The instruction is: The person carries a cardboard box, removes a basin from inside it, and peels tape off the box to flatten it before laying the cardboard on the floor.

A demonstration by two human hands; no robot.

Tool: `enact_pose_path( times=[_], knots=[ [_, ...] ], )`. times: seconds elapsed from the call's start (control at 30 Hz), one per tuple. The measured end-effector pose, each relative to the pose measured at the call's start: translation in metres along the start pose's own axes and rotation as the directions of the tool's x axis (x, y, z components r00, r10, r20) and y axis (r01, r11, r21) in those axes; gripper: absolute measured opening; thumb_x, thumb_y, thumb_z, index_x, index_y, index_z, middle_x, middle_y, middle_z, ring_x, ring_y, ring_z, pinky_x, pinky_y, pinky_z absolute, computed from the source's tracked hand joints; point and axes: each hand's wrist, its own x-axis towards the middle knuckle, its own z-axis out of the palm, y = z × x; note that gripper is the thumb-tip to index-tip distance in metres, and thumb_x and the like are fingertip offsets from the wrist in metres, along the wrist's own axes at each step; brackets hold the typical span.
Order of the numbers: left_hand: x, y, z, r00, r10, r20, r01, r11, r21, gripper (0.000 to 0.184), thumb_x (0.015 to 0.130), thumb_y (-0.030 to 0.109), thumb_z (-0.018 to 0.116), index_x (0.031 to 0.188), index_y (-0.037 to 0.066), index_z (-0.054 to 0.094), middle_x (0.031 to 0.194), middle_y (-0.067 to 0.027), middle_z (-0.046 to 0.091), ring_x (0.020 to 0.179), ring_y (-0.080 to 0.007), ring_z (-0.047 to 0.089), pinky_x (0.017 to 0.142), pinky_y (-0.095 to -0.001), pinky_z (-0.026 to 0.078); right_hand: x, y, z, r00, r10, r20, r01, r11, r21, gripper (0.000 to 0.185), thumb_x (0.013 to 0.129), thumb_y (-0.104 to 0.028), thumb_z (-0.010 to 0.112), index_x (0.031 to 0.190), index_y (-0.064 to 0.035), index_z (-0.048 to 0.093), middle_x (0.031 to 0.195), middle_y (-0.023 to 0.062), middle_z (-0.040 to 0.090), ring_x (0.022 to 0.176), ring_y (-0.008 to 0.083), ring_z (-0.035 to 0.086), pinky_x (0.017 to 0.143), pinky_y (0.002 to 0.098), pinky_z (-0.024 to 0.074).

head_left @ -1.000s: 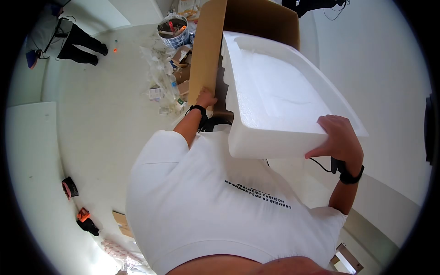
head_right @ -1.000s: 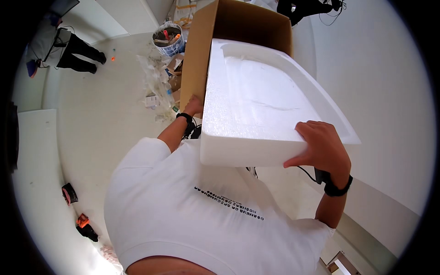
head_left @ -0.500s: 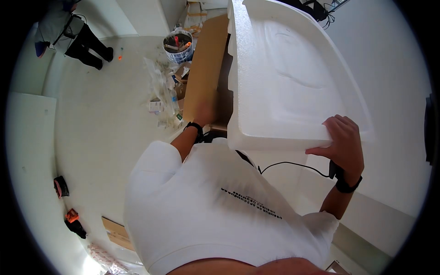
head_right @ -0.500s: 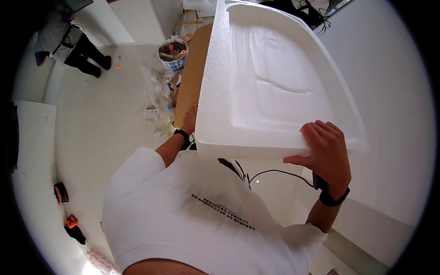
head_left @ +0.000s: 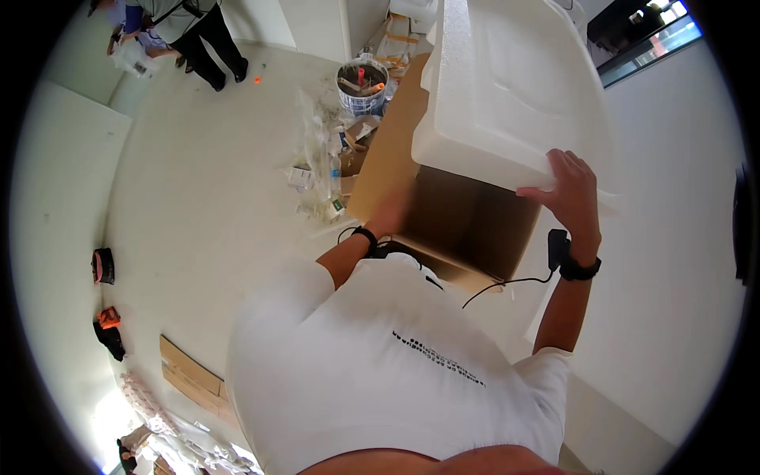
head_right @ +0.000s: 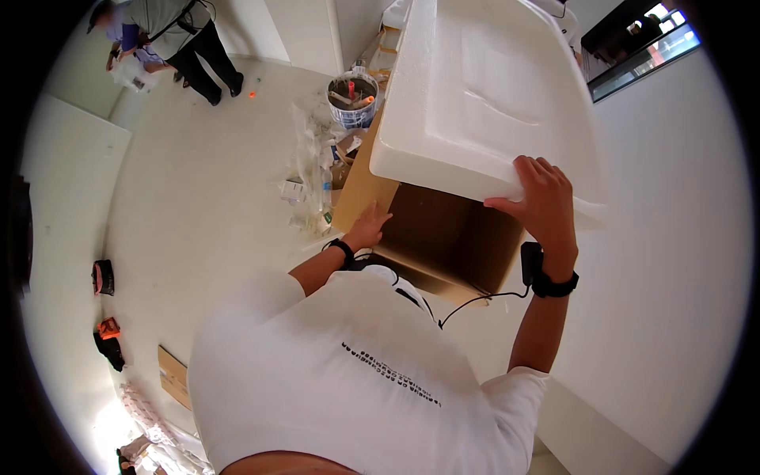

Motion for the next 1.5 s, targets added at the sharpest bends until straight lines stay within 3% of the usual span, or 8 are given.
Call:
enact_pose_path(
  times=[0.33,0.43,0.73,0.93,1.27,1.37,1.47,1.5],
  knots=[
    [0.015,-0.065,0.041,0.948,-0.056,0.312,0.15,0.947,-0.285,0.06,0.071,0.01,0.064,0.129,0.02,0.049,0.142,-0.038,0.025,0.122,-0.0547,0.043,0.1,-0.0559,0.041,0.023,0.019,0.061,0.993,-0.024,0.117,0.027,0.999,-0.022,0.066,0.064,-0.062,0.075,0.08,-0.0019,0.052,0.07,0.0155,0.057,0.073,0.0334,0.056,0.071,0.0412,0.0419],
    [0.013,-0.023,-0.003,0.952,-0.223,0.208,0.226,0.974,0.013,0.071,0.071,0.009,0.063,0.137,0.024,0.042,0.14,-0.0385,0.028,0.119,-0.0521,0.047,0.099,-0.0549,0.042,0.029,0.017,0.066,0.973,-0.031,0.231,0.032,0.999,0.001,0.062,0.061,-0.056,0.078,0.081,-0.0033,0.052,0.074,0.013,0.059,0.078,0.0306,0.057,0.075,0.0398,0.0431],
    [0.012,-0.049,0.015,0.942,-0.295,-0.16,0.27,0.949,-0.16,0.088,0.075,0.012,0.06,0.15,0.006,0.016,0.136,-0.0377,0.036,0.118,-0.0528,0.047,0.099,-0.0555,0.043,0.041,0.009,0.089,0.967,-0.037,0.252,0.029,0.999,0.033,0.057,0.063,-0.05,0.08,0.082,-0.0034,0.052,0.077,0.0112,0.058,0.078,0.0299,0.056,0.076,0.0408,0.0439],
    [0.007,-0.057,0.026,0.77,-0.572,0.282,0.62,0.774,-0.124,0.099,0.073,0.028,0.073,0.149,0.003,0.013,0.125,-0.0406,0.046,0.115,-0.0455,0.055,0.097,-0.0537,0.045,0.054,0.002,0.114,0.97,-0.103,0.219,0.099,0.995,0.026,0.055,0.069,-0.05,0.077,0.083,-0.0034,0.052,0.079,0.012,0.06,0.081,0.0313,0.058,0.076,0.0408,0.0446],
    [0.011,-0.084,0.022,0.861,-0.114,0.496,0.249,0.944,-0.216,0.094,0.079,0.045,0.072,0.149,0.007,0.022,0.133,-0.0209,0.054,0.123,-0.0342,0.052,0.102,-0.0445,0.042,0.037,-0.062,0.264,0.933,-0.261,0.248,0.18,0.935,0.307,0.046,0.082,-0.028,0.069,0.118,-0.0034,0.053,0.104,0.0126,0.062,0.101,0.0309,0.058,0.084,0.0451,0.0461],
    [-0.018,-0.068,-0.045,0.87,-0.03,0.492,0.464,0.388,-0.797,0.077,0.088,0.039,0.067,0.149,0.013,0.026,0.133,-0.0128,0.054,0.122,-0.0292,0.053,0.101,-0.0453,0.043,0.025,-0.076,0.293,0.909,-0.281,0.307,0.169,0.924,0.344,0.051,0.082,-0.026,0.069,0.125,-0.0048,0.052,0.108,0.0121,0.061,0.103,0.0304,0.058,0.085,0.0446,0.0463],
    [-0.026,-0.076,-0.052,0.943,-0.045,0.329,0.296,-0.333,-0.895,0.07,0.092,0.036,0.064,0.149,0.018,0.028,0.132,-0.007,0.054,0.122,-0.0251,0.053,0.1,-0.0472,0.044,0.016,-0.091,0.31,0.9,-0.3,0.315,0.171,0.909,0.379,0.051,0.082,-0.025,0.068,0.126,-0.0054,0.052,0.108,0.0121,0.061,0.102,0.031,0.058,0.085,0.0447,0.0464],
    [-0.029,-0.073,-0.055,0.938,-0.114,0.328,0.276,-0.327,-0.904,0.071,0.091,0.037,0.065,0.149,0.018,0.028,0.131,-0.0072,0.053,0.121,-0.0259,0.054,0.099,-0.048,0.044,0.014,-0.095,0.312,0.9,-0.3,0.318,0.162,0.905,0.394,0.051,0.082,-0.025,0.068,0.127,-0.0056,0.051,0.108,0.0121,0.061,0.102,0.0311,0.058,0.085,0.0447,0.0464]
  ],
)
